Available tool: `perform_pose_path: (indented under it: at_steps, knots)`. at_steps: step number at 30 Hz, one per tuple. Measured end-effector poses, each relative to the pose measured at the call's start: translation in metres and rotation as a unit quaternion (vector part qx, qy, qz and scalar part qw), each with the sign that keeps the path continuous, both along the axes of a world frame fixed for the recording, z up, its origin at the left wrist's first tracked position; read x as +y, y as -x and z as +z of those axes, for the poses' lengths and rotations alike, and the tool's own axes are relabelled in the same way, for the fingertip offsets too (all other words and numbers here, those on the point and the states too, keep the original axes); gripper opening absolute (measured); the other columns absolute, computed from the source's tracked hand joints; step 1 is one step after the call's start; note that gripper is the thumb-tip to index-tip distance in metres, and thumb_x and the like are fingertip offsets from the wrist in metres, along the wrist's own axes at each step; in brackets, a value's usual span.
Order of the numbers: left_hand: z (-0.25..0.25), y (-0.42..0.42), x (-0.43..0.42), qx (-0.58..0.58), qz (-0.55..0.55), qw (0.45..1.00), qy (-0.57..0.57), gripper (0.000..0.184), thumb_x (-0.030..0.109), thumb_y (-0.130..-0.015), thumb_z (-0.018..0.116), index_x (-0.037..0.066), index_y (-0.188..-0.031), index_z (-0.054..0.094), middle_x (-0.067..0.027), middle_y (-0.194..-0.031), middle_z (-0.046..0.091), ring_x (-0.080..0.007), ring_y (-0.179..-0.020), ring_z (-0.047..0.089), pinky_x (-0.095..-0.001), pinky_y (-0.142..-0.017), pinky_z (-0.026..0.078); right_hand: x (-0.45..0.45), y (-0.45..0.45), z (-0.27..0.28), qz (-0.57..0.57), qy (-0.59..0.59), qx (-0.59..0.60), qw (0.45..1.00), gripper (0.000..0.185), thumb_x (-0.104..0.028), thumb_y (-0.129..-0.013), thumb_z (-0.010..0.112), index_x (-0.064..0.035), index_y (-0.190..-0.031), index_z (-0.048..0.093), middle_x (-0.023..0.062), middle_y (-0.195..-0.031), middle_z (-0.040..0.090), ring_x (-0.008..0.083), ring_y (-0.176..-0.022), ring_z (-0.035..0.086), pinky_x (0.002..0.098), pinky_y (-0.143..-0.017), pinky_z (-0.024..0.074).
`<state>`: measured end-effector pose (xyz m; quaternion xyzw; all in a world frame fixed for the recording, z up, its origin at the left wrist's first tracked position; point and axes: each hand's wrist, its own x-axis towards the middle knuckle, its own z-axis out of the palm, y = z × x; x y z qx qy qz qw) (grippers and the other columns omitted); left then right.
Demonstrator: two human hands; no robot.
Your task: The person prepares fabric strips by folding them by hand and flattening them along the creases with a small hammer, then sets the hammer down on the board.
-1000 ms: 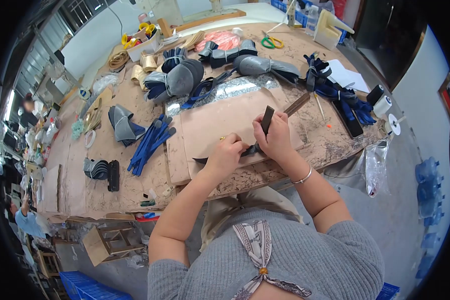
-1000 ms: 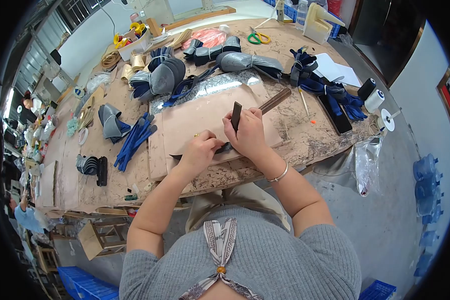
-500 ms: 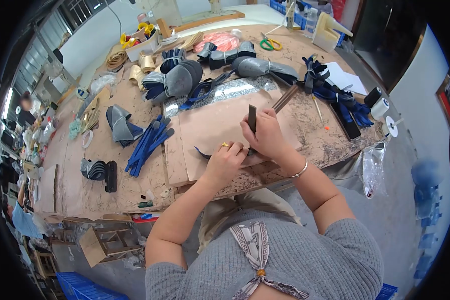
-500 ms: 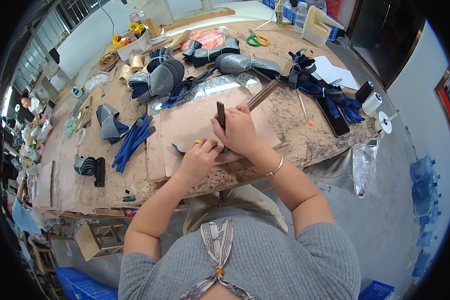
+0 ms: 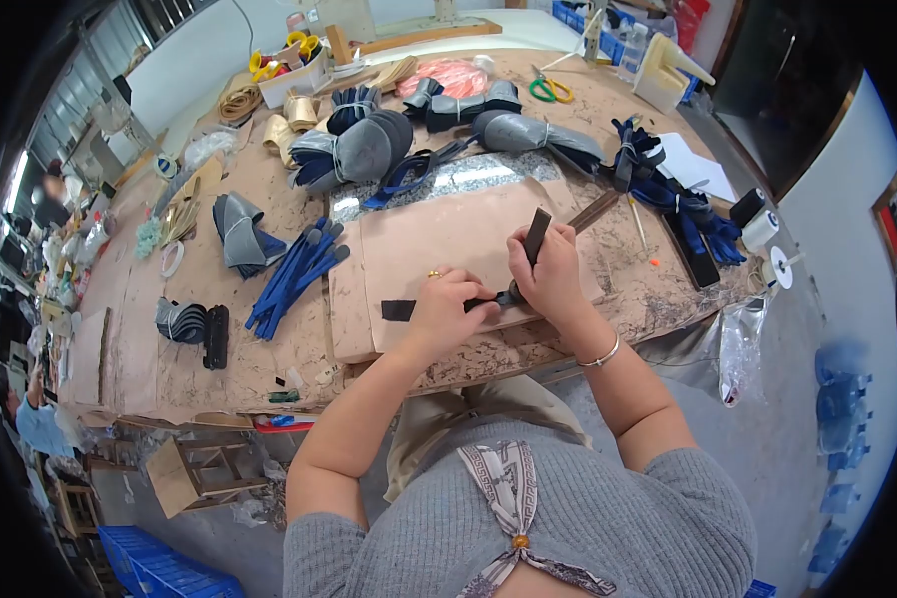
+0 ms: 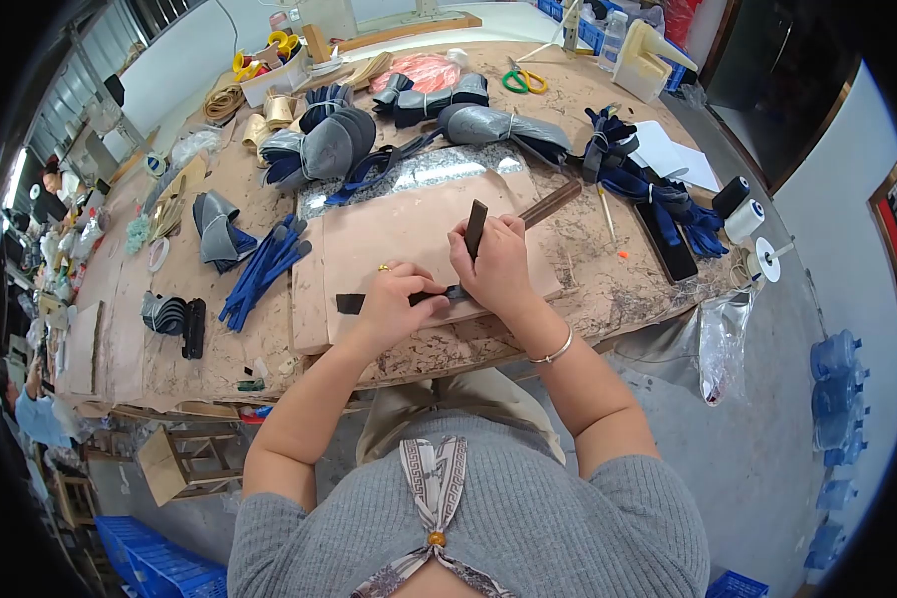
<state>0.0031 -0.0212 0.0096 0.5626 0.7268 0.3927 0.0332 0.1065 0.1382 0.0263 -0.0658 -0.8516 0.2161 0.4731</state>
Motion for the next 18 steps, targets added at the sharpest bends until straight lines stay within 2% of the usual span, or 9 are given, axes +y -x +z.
perform_pose_path:
  at_steps: [7,13,16,18]
  knots:
    - [0.027,0.005,0.015,-0.09,0.048,0.974,0.2,0.02,0.015,-0.073,0.081,0.006,-0.089,0.077,-0.0081,-0.093,0.071,-0.024,-0.093,0.064,-0.0357,-0.088,0.051,-0.003,0.001,0.003,0.0,-0.017,-0.001,1.0,0.008,-0.013,-0.083,0.068,-0.009,-0.085,0.061,0.0014,-0.072,0.063,0.023,-0.065,0.057,0.038,-0.078,0.0375]
    - [0.027,0.006,0.02,-0.116,0.056,0.965,0.23,0.021,0.017,-0.074,0.081,0.003,-0.088,0.075,-0.0084,-0.092,0.073,-0.0215,-0.083,0.071,-0.0325,-0.08,0.055,-0.005,-0.001,0.007,0.016,-0.043,0.02,0.999,0.009,-0.012,-0.082,0.068,-0.0099,-0.086,0.061,0.0006,-0.072,0.062,0.0225,-0.065,0.057,0.0376,-0.078,0.0377]
    - [0.02,0.007,0.019,-0.138,0.065,0.966,0.209,0.018,0.027,-0.07,0.08,0.014,-0.083,0.078,-0.0052,-0.09,0.072,-0.0273,-0.099,0.06,-0.0399,-0.093,0.046,-0.012,-0.009,0.02,0.047,-0.074,0.035,0.996,0.009,-0.011,-0.081,0.068,-0.0097,-0.085,0.06,0.0013,-0.073,0.063,0.0232,-0.065,0.057,0.0375,-0.078,0.0379]
    - [0.019,0.005,0.018,-0.096,0.064,0.975,0.191,0.016,0.025,-0.07,0.079,0.013,-0.08,0.077,-0.005,-0.089,0.071,-0.0276,-0.099,0.06,-0.0401,-0.092,0.047,-0.021,-0.014,0.026,0.055,-0.089,0.049,0.993,0.009,-0.01,-0.081,0.069,-0.0093,-0.085,0.06,0.002,-0.075,0.063,0.0236,-0.065,0.057,0.0372,-0.078,0.0381]
